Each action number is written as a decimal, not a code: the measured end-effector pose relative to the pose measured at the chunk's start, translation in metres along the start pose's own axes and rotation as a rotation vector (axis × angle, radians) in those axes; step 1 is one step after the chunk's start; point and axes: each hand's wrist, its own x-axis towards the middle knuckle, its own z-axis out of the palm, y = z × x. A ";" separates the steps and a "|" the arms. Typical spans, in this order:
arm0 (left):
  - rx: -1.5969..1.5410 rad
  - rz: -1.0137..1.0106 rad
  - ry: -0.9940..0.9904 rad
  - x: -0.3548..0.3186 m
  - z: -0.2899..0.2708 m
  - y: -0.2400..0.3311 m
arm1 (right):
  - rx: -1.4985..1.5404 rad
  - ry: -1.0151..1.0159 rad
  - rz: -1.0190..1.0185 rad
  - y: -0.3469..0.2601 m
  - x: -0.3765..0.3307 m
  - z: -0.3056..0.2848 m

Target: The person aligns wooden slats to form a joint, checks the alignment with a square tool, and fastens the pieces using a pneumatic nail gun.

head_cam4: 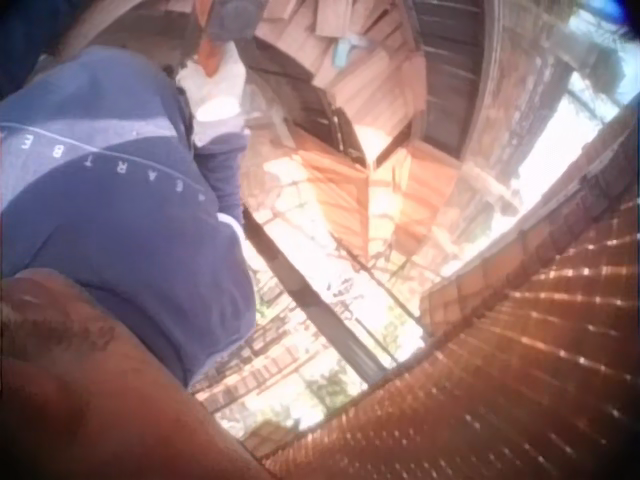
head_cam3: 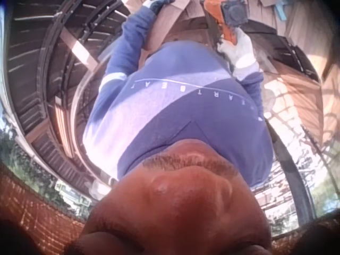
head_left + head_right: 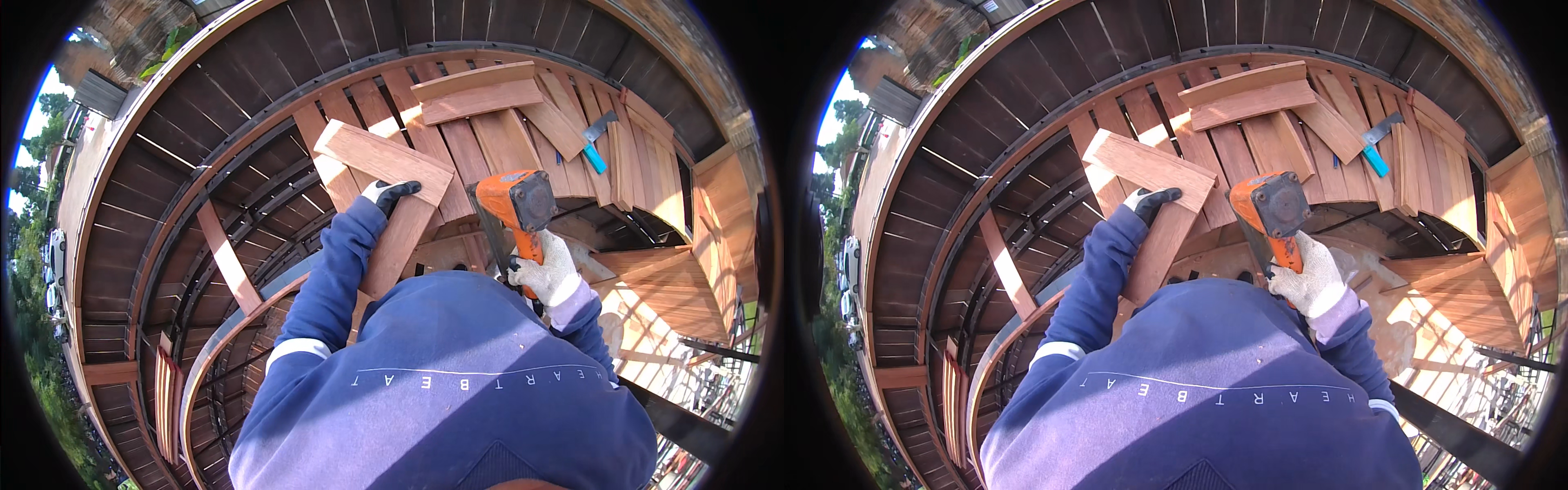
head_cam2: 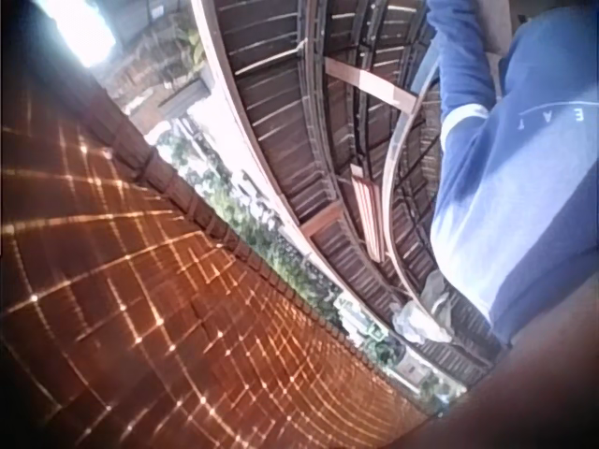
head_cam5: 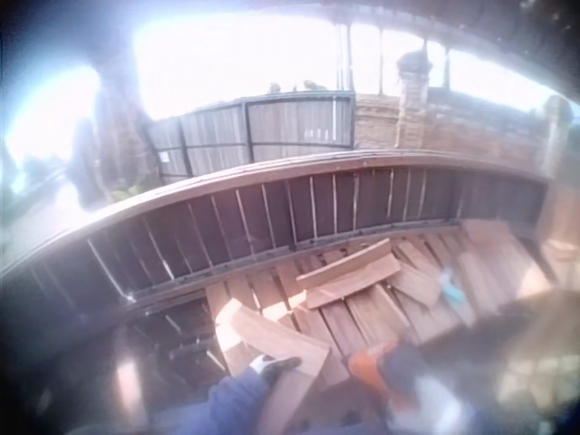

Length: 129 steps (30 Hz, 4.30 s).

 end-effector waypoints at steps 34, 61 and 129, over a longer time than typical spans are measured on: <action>0.026 -0.234 0.070 0.000 0.015 0.001 | 0.048 -0.270 0.009 0.008 0.038 -0.025; -0.057 -0.244 0.054 0.002 0.013 -0.003 | -0.017 -0.237 -0.023 -0.001 0.040 -0.024; 0.236 -0.047 0.001 0.010 0.003 -0.018 | -0.397 -0.413 0.232 -0.085 0.066 -0.007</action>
